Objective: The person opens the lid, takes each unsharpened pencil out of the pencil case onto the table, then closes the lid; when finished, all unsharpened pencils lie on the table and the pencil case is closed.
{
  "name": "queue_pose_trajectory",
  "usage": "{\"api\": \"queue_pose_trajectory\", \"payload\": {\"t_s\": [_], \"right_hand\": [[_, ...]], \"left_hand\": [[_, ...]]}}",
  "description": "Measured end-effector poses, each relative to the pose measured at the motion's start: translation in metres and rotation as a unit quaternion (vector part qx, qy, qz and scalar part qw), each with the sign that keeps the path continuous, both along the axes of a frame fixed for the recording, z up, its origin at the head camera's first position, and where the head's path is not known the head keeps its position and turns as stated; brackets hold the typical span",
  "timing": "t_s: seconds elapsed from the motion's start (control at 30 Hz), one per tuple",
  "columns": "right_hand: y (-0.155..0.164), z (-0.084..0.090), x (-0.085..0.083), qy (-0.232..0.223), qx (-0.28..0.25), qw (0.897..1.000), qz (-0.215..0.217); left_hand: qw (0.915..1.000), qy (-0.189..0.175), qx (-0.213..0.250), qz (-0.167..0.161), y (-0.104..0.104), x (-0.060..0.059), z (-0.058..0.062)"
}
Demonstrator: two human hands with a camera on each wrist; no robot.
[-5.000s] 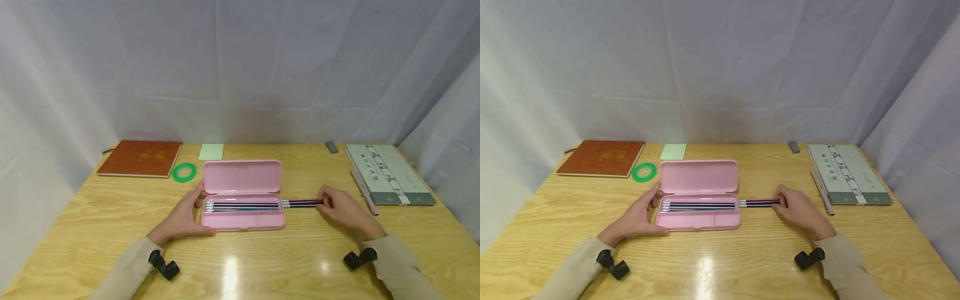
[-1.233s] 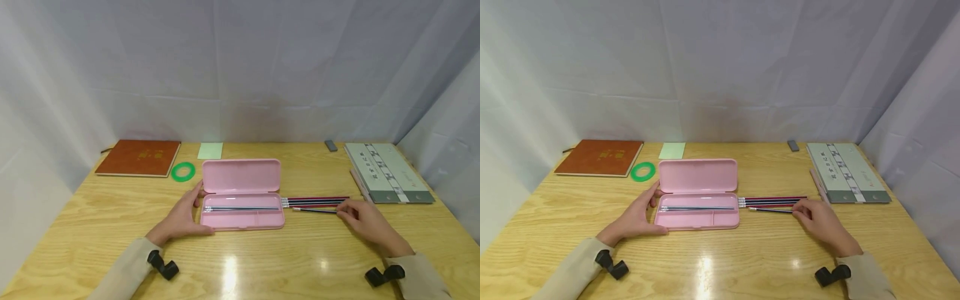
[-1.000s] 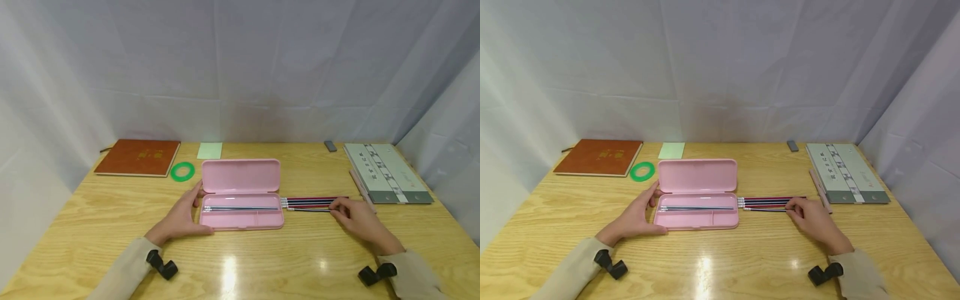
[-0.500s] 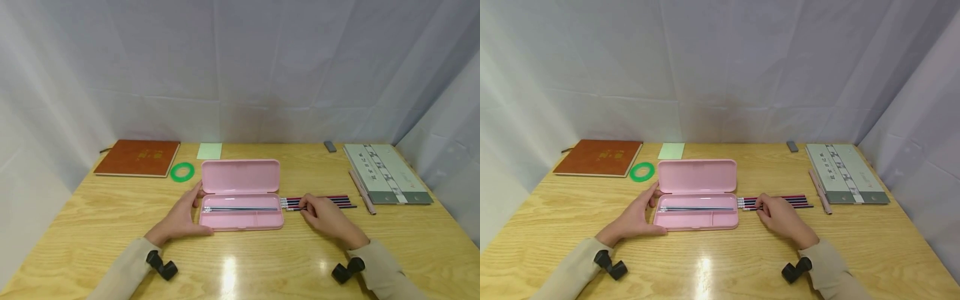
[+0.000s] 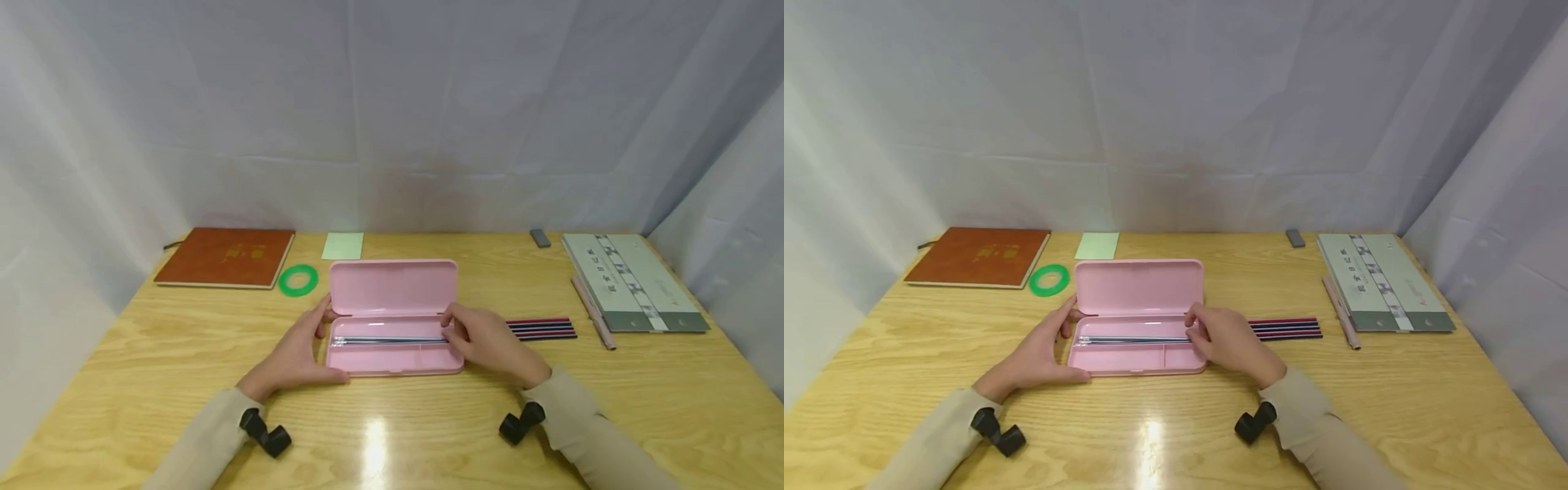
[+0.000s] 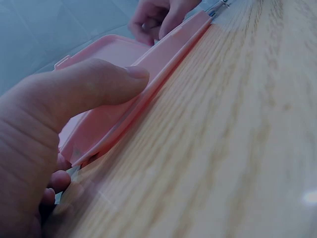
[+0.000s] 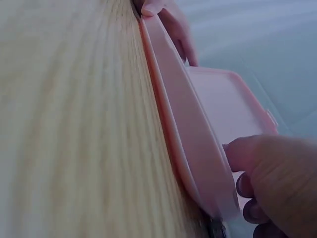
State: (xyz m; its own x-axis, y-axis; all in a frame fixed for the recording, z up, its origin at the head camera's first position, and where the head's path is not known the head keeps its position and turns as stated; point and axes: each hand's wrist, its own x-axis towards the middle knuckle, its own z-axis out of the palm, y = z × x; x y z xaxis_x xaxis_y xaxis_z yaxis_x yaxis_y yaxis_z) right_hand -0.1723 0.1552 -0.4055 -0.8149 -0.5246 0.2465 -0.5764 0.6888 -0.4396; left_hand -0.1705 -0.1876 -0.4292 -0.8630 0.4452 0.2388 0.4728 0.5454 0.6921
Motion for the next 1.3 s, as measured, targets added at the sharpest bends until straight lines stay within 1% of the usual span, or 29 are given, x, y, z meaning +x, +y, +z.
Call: {"api": "queue_pose_trajectory", "payload": {"t_s": [0.1, 0.2, 0.3, 0.4, 0.5, 0.57, 0.63, 0.77, 0.9, 1.03, 1.13, 1.2, 1.3], "right_hand": [[-0.017, 0.001, -0.01, 0.021, 0.023, 0.999, 0.017], [-0.032, 0.001, -0.019, 0.032, 0.04, 0.998, 0.033], [-0.047, 0.005, -0.024, 0.026, 0.053, 0.997, 0.057], [-0.059, 0.007, -0.027, 0.024, 0.075, 0.994, 0.074], [-0.066, 0.007, -0.028, 0.027, 0.094, 0.992, 0.077], [-0.066, 0.007, -0.028, 0.029, 0.095, 0.992, 0.077], [-0.062, 0.011, -0.026, 0.027, 0.087, 0.993, 0.075], [-0.042, 0.023, -0.018, 0.021, 0.063, 0.995, 0.073], [0.0, 0.026, -0.008, 0.01, 0.047, 0.998, 0.045], [0.052, 0.018, 0.006, -0.009, 0.026, 1.0, 0.001], [0.086, 0.01, 0.017, -0.012, 0.011, 1.0, -0.02], [0.103, 0.006, 0.024, -0.011, 0.003, 1.0, -0.026], [0.122, 0.003, 0.031, -0.024, -0.001, 0.999, -0.035]], "left_hand": [[1.0, -0.001, 0.002, -0.001, 0.001, -0.001, 0.001], [1.0, -0.005, -0.001, 0.0, 0.002, -0.002, 0.001], [1.0, -0.007, -0.006, -0.002, 0.003, -0.003, 0.002], [0.9999, -0.01, -0.008, -0.001, 0.004, -0.003, 0.003], [0.9999, -0.012, -0.007, 0.004, 0.004, -0.002, 0.002], [0.9999, -0.012, -0.009, 0.004, 0.003, -0.001, 0.002], [0.9999, -0.011, -0.008, 0.005, 0.003, -0.001, 0.002], [0.9999, -0.008, -0.005, 0.006, 0.003, 0.001, 0.002], [0.9999, -0.01, -0.004, 0.004, 0.003, 0.002, 0.002], [0.9999, -0.012, -0.005, 0.01, 0.002, 0.002, 0.003], [0.9998, -0.013, -0.008, 0.014, 0.0, 0.003, 0.003], [0.9998, -0.014, -0.01, 0.013, 0.0, 0.003, 0.004], [0.9998, -0.015, -0.01, 0.01, 0.002, 0.003, 0.003]]}}
